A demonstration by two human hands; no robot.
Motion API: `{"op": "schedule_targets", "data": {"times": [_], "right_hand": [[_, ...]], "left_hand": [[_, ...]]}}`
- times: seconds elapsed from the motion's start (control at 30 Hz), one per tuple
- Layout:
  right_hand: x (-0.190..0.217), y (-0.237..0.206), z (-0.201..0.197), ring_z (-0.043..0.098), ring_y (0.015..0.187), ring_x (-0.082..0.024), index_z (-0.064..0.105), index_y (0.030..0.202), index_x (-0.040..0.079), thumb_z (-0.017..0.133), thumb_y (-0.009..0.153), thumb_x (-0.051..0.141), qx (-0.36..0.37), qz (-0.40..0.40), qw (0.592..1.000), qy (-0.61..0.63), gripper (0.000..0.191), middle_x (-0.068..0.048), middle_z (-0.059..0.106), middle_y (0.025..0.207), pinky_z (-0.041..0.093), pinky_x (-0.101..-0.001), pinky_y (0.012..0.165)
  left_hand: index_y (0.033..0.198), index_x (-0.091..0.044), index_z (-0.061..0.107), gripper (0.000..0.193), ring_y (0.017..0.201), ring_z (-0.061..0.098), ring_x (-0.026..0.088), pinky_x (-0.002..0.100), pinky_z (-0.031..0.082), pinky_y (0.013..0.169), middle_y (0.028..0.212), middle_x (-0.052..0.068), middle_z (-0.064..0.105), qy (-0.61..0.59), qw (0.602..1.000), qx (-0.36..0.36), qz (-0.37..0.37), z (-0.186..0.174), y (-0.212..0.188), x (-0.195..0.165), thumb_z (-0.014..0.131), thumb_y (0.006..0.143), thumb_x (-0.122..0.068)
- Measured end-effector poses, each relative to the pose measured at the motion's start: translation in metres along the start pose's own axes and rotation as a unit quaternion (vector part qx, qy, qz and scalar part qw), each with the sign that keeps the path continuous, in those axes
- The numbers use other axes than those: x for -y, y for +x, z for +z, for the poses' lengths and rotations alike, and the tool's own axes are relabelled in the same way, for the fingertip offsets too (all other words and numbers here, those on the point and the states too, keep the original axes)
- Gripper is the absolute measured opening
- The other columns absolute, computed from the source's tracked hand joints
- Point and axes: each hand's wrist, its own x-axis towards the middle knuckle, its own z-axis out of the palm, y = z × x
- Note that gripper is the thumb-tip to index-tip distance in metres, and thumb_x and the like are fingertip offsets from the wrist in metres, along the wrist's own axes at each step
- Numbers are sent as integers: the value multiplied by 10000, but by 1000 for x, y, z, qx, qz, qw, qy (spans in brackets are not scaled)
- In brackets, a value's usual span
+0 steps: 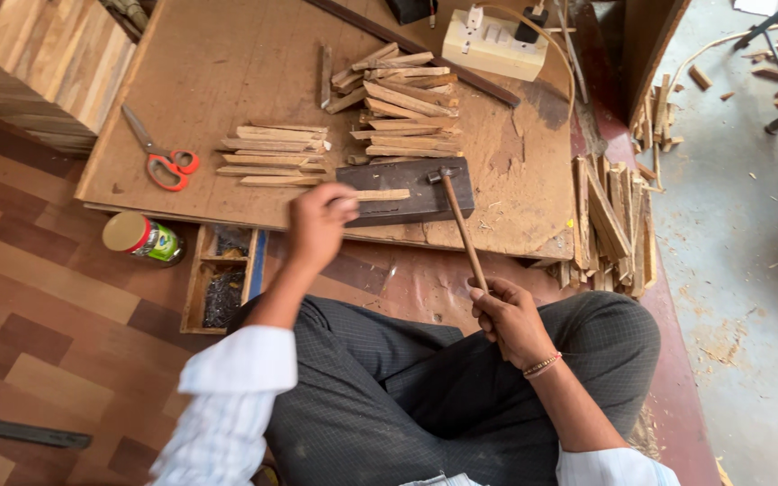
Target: The person sits on the floor and repeatedly hammers nails into small wooden sticks using a hammer and a metal block. They pick up each stick, position it, hammer the nail, and then place the finished piece aside.
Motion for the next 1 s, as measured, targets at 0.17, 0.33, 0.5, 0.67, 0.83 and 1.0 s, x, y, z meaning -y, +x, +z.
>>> {"op": "schedule_targets", "data": {"times": [0.17,0.33,0.5,0.67,0.83,1.0], "right_hand": [[4,4,-3,488,517,-64,641,1303,-30,652,955,164,0,4,1000,3,399,-11,594,705,400,-209,422],[9,24,-16,482,517,-63,638,1307,-36,659,951,178,1,6,1000,5,416,-8,586,699,384,-209,417],[11,44,-22,489,521,-63,639,1299,-33,662,950,181,5,3,1000,8,409,-8,595,706,393,-211,422],[9,49,-19,492,525,-62,647,1282,-39,647,967,204,7,8,1000,8,397,-12,607,715,402,-209,425],[12,43,-10,500,510,-71,658,1256,-21,584,993,246,6,34,999,36,382,-15,616,697,424,-215,424],[3,25,18,645,573,-121,690,1229,12,643,967,154,-146,-146,953,-220,302,-73,698,746,504,-253,489]], "left_hand": [[885,-31,699,123,922,682,277,399,559,797,943,101,712,209,966,-2,150,83,38,7,654,866,83],[891,-8,669,142,924,666,293,419,547,821,948,119,680,172,978,-12,120,109,56,35,633,856,125],[894,7,658,133,904,669,308,427,533,799,929,125,676,160,980,-15,114,115,68,45,646,843,130],[888,-4,663,128,909,669,307,426,532,811,933,117,680,165,978,-23,125,113,70,45,671,842,115],[883,-6,671,110,909,669,300,421,532,813,928,109,685,144,982,-16,120,107,66,46,707,834,85],[815,-36,696,112,904,639,298,424,514,821,897,93,693,174,977,-13,124,100,69,50,784,783,26]]}}
